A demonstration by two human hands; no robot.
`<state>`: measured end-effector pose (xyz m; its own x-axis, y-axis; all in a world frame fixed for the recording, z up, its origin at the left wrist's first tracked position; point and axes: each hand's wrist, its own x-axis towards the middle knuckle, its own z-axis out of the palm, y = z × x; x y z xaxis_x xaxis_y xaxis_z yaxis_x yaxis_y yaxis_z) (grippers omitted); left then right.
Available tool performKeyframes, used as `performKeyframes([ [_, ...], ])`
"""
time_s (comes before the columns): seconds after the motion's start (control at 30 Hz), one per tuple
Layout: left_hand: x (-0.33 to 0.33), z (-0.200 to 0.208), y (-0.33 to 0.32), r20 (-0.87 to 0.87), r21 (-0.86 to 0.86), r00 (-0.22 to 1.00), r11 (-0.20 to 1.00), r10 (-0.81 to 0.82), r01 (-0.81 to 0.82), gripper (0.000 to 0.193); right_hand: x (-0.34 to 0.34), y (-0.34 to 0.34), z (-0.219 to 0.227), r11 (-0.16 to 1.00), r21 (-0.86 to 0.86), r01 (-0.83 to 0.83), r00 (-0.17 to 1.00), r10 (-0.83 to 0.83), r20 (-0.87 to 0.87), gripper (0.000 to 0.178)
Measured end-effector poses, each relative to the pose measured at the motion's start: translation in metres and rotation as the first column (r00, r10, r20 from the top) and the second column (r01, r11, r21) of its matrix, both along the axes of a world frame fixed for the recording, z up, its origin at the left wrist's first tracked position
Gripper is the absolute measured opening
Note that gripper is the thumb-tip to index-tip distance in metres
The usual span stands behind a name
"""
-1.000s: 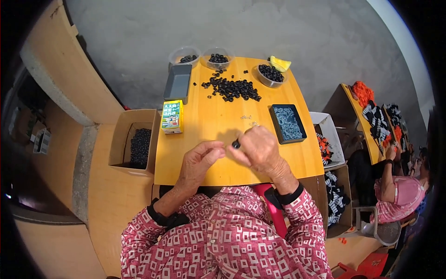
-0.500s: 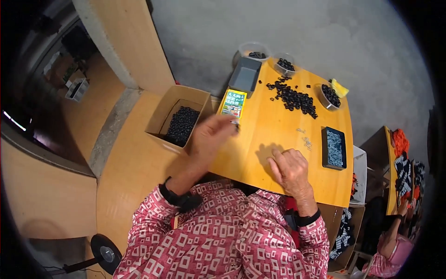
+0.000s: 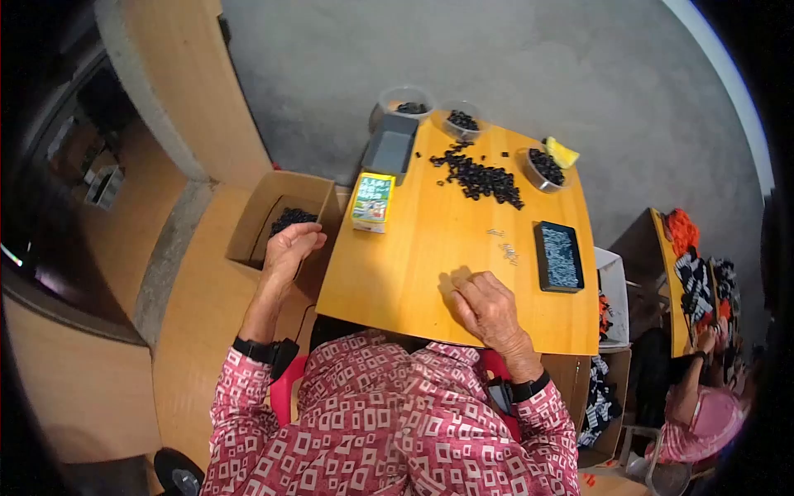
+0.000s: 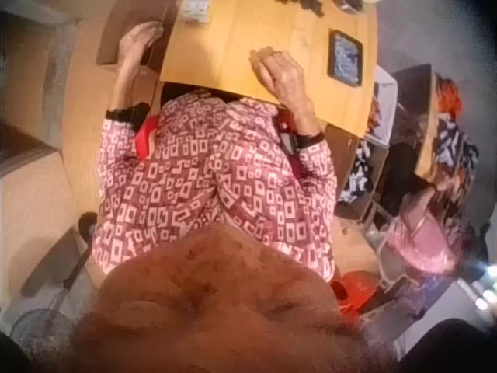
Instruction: The person assembles small components by inserting metal pins into black plastic pieces by hand.
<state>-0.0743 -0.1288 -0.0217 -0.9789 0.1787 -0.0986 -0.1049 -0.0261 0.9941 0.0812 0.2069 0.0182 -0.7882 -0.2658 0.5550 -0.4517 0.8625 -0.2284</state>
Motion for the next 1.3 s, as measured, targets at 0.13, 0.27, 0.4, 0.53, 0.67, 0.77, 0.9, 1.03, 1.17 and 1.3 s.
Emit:
performKeyframes([
  [0.13,0.017,0.038,0.021,-0.024,0.008,0.983,0.983,-0.182,0.182,0.029,0.005,0.004,-0.005,0.997,0.058,0.042,0.993,-0.049,0.109,0.039],
  [0.27,0.036,0.076,0.047,0.005,0.080,0.962,0.959,-0.273,0.272,0.028,0.013,0.010,-0.031,0.987,0.144,0.067,0.979,-0.093,0.182,0.046],
  [0.4,0.043,0.091,0.074,-0.001,0.163,0.934,0.922,-0.356,0.351,0.028,0.013,0.010,-0.033,0.988,0.137,0.069,0.976,-0.095,0.197,0.047],
  [0.53,0.046,0.069,0.104,0.051,0.233,0.895,0.877,-0.443,0.420,0.029,0.013,0.007,-0.031,0.988,0.135,0.079,0.975,-0.105,0.198,0.046],
  [0.67,0.045,0.024,0.118,0.168,0.278,0.864,0.864,-0.474,0.420,0.028,0.011,0.007,-0.031,0.987,0.134,0.086,0.973,-0.112,0.202,0.045],
  [0.77,0.046,0.007,0.116,0.214,0.261,0.886,0.898,-0.412,0.355,0.027,0.012,0.007,-0.028,0.989,0.120,0.085,0.974,-0.108,0.197,0.045],
  [0.9,0.048,-0.001,0.112,0.177,0.310,0.905,0.894,-0.388,0.323,0.026,0.012,0.008,-0.028,0.993,0.092,0.079,0.974,-0.097,0.204,0.043],
  [1.03,0.050,0.000,0.113,0.147,0.277,0.904,0.894,-0.402,0.352,0.024,0.011,0.007,-0.028,0.992,0.089,0.087,0.970,-0.105,0.220,0.043],
  [1.17,0.051,-0.002,0.111,0.119,0.275,0.902,0.887,-0.415,0.372,0.023,0.010,0.006,-0.027,0.992,0.087,0.095,0.969,-0.112,0.219,0.043],
  [1.3,0.050,-0.001,0.113,0.104,0.281,0.895,0.876,-0.434,0.393,0.022,0.010,0.007,-0.028,0.991,0.089,0.103,0.969,-0.121,0.216,0.044],
])
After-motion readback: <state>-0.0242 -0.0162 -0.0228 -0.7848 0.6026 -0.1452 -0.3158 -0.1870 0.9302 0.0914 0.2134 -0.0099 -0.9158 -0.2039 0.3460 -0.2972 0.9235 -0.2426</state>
